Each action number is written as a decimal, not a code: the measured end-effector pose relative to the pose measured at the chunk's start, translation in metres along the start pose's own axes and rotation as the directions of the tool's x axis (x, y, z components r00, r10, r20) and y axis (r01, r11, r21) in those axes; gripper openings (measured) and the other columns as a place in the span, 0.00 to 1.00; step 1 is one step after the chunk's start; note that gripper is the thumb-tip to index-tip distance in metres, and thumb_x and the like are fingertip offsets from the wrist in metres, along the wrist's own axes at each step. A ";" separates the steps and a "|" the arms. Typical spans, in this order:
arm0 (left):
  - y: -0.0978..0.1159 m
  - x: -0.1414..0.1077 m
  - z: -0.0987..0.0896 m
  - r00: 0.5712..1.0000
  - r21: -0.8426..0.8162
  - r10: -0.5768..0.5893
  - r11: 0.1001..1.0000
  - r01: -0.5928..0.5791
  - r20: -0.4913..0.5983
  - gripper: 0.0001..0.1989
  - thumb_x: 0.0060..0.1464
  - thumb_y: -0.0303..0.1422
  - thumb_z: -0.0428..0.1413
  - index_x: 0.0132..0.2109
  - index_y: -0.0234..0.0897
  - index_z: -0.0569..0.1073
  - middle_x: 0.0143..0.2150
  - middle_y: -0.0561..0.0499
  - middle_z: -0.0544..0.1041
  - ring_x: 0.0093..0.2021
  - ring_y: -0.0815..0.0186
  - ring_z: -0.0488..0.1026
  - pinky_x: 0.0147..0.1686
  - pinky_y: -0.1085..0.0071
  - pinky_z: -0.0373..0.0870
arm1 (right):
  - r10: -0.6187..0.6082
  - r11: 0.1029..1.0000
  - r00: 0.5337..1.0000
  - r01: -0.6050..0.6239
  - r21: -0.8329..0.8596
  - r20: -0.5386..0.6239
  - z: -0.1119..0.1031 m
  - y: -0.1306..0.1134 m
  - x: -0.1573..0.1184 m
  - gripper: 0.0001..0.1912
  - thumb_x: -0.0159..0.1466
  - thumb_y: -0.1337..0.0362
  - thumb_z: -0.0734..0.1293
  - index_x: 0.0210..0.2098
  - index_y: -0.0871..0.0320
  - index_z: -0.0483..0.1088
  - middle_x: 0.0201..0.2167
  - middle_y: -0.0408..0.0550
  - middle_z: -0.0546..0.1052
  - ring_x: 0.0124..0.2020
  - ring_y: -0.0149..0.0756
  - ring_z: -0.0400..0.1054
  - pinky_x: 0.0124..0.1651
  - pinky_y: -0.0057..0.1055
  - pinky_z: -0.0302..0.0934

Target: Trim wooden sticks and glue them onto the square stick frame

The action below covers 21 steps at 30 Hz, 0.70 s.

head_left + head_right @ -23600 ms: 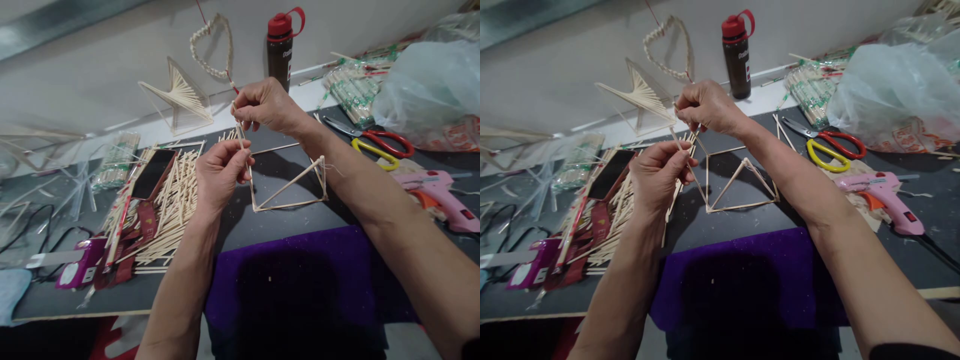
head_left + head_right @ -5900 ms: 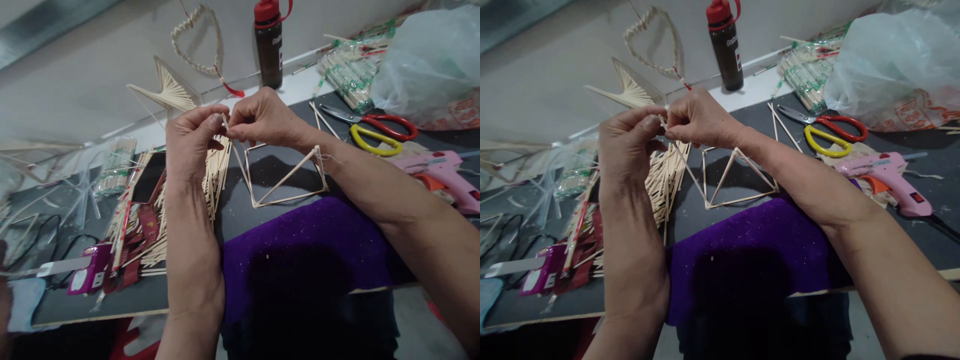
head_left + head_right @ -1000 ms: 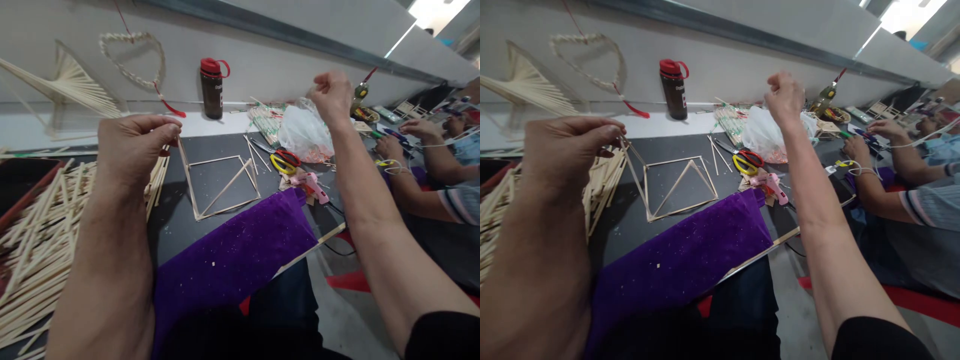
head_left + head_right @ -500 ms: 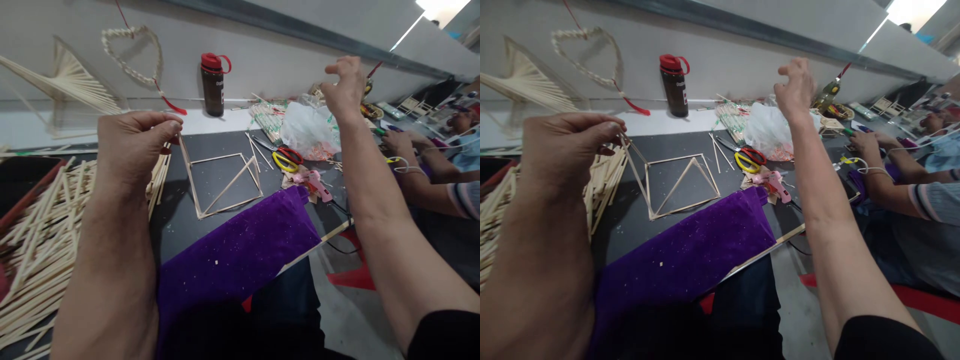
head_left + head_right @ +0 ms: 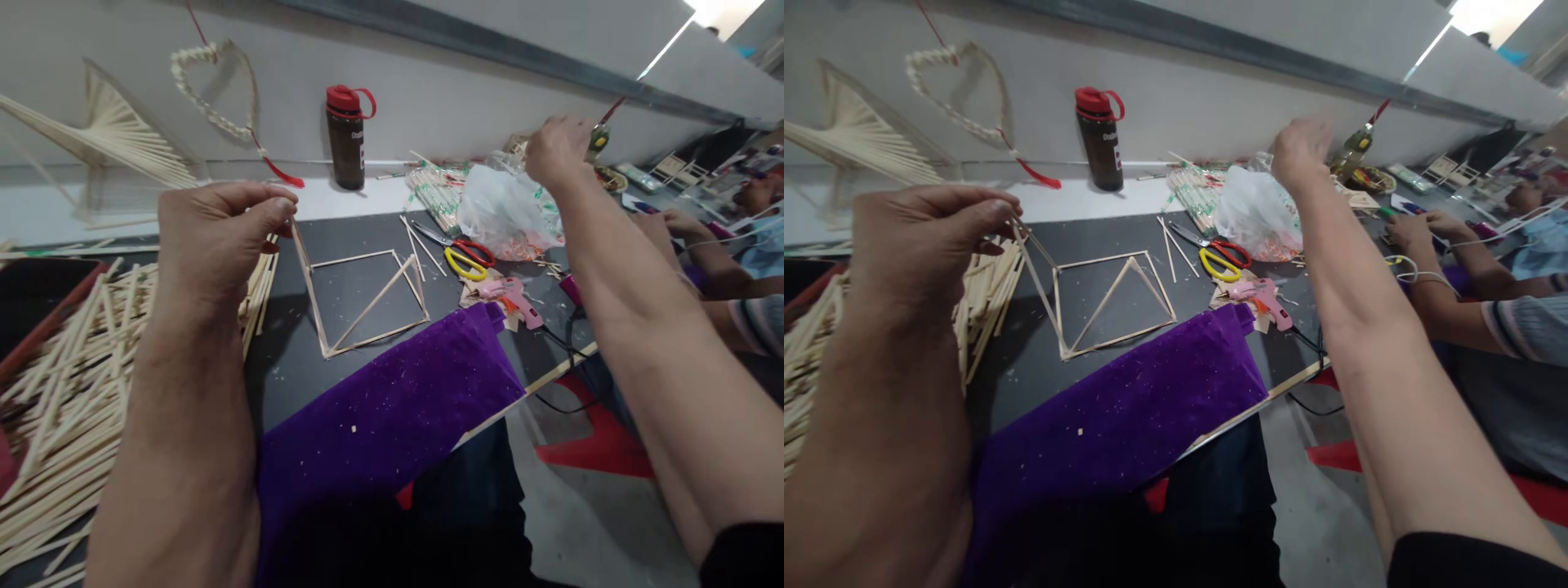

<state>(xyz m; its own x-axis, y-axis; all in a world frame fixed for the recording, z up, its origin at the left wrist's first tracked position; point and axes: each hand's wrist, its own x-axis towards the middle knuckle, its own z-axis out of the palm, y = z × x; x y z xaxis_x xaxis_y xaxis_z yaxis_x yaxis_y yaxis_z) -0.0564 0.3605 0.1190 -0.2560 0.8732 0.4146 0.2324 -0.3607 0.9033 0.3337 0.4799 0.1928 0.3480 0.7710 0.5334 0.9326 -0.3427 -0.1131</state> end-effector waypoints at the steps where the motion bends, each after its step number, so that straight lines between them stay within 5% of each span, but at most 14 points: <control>1: 0.000 0.000 0.000 1.000 0.003 0.000 1.000 0.000 0.002 0.07 0.42 0.29 0.64 0.33 0.38 0.83 0.22 0.54 0.76 0.21 0.75 0.71 0.17 0.84 0.62 | -0.080 0.996 0.997 0.081 -0.026 0.021 0.004 -0.006 -0.007 0.16 0.65 0.69 0.62 0.26 0.76 0.71 0.49 0.69 0.73 0.58 0.42 0.62 0.56 0.48 0.46; 4: 0.000 0.000 0.000 1.000 0.013 0.008 1.000 -0.008 0.001 0.07 0.43 0.29 0.63 0.34 0.39 0.83 0.23 0.54 0.77 0.21 0.75 0.71 0.17 0.84 0.63 | -0.256 0.956 0.967 0.252 0.148 0.011 0.005 -0.029 -0.038 0.10 0.62 0.74 0.62 0.33 0.72 0.75 0.41 0.65 0.78 0.47 0.41 0.70 0.49 0.43 0.55; 8: -0.001 0.000 0.001 1.000 0.009 0.029 1.000 -0.029 -0.004 0.07 0.43 0.28 0.63 0.33 0.38 0.83 0.22 0.54 0.76 0.21 0.76 0.70 0.17 0.84 0.63 | -0.457 0.768 0.889 0.379 0.517 0.026 -0.001 -0.060 -0.095 0.08 0.61 0.68 0.65 0.30 0.61 0.77 0.28 0.48 0.79 0.32 0.33 0.71 0.38 0.30 0.61; 10: -0.001 -0.001 0.001 0.999 0.016 0.048 0.999 -0.048 -0.009 0.07 0.43 0.27 0.63 0.33 0.38 0.83 0.23 0.54 0.77 0.21 0.75 0.71 0.17 0.83 0.63 | -0.486 0.587 0.871 0.270 0.763 0.065 0.001 -0.070 -0.119 0.09 0.60 0.67 0.65 0.25 0.59 0.74 0.22 0.44 0.75 0.24 0.30 0.68 0.28 0.26 0.60; 13: 0.000 -0.002 0.002 0.998 0.026 0.056 0.998 -0.056 -0.002 0.08 0.44 0.27 0.62 0.34 0.38 0.83 0.24 0.54 0.77 0.22 0.75 0.71 0.18 0.83 0.64 | -0.470 0.397 0.874 0.087 0.914 0.121 0.008 -0.078 -0.138 0.09 0.58 0.68 0.66 0.21 0.58 0.70 0.19 0.41 0.72 0.18 0.26 0.63 0.21 0.23 0.57; 18: 0.004 -0.003 0.003 0.999 0.047 0.042 0.998 -0.042 0.008 0.08 0.45 0.27 0.61 0.35 0.37 0.83 0.24 0.54 0.77 0.22 0.75 0.71 0.19 0.82 0.65 | -0.378 0.275 0.914 -0.040 0.961 0.146 0.007 -0.091 -0.144 0.11 0.59 0.69 0.67 0.20 0.58 0.68 0.15 0.38 0.65 0.16 0.23 0.54 0.21 0.23 0.55; 21: 0.005 -0.003 0.003 1.000 0.037 0.027 0.999 -0.027 -0.006 0.08 0.44 0.26 0.61 0.34 0.36 0.82 0.23 0.54 0.77 0.21 0.75 0.71 0.18 0.82 0.65 | -0.434 0.190 0.887 -0.079 0.979 0.156 -0.003 -0.093 -0.148 0.12 0.62 0.64 0.67 0.22 0.57 0.69 0.15 0.37 0.61 0.17 0.23 0.51 0.22 0.25 0.54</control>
<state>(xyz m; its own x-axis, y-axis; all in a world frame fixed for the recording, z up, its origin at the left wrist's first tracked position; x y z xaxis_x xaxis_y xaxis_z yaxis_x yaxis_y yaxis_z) -0.0511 0.3568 0.1220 -0.2548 0.8613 0.4397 0.2733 -0.3720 0.8871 0.1952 0.3962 0.1271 -0.0812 0.9164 0.3919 0.2435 0.3996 -0.8838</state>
